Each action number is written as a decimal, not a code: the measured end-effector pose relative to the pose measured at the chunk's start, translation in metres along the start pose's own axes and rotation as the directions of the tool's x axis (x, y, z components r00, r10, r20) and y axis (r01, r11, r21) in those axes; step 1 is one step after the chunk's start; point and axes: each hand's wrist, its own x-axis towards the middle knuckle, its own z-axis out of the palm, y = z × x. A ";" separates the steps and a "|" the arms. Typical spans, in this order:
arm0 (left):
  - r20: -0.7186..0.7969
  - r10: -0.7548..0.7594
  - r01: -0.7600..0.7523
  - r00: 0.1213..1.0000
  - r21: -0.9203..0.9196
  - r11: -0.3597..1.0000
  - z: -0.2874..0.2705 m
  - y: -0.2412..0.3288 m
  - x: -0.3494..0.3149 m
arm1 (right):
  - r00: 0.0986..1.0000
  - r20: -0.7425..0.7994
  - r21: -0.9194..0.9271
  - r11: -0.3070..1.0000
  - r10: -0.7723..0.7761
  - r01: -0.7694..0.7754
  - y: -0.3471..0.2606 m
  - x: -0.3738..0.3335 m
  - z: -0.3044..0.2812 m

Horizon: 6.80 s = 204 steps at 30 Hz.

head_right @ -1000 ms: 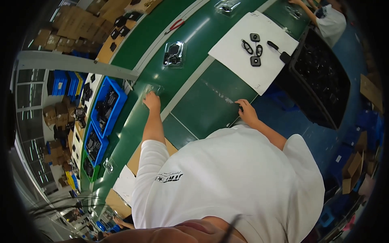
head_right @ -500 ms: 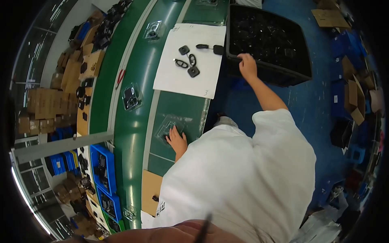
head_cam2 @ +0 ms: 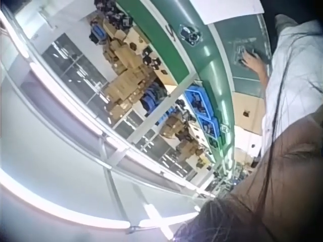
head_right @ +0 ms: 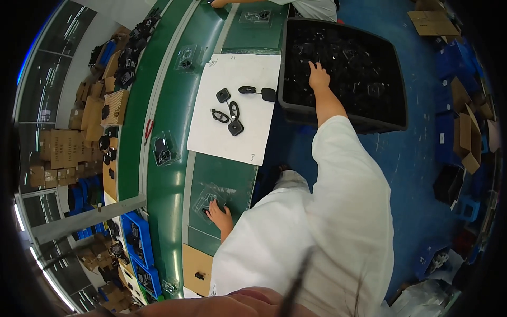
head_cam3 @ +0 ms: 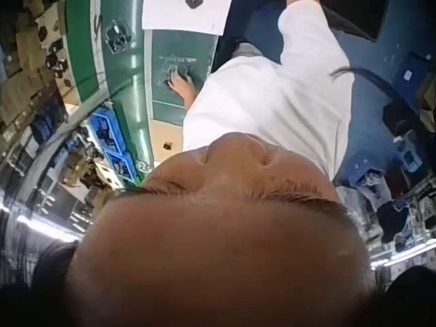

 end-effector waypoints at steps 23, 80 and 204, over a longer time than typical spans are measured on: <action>0.042 -0.120 0.118 0.992 0.038 0.992 0.006 0.002 -0.001 | 0.661 -0.028 0.040 0.662 0.749 -0.748 0.193 0.005 -0.063; -0.042 -0.084 0.087 0.996 0.068 0.994 0.011 0.005 -0.001 | 0.856 0.006 0.105 0.851 0.516 -0.514 0.197 -0.067 -0.089; -0.156 0.210 -0.233 0.965 -0.155 0.960 -0.039 -0.119 0.051 | -0.124 0.188 0.503 -0.013 -0.974 0.864 -0.347 -0.408 -0.061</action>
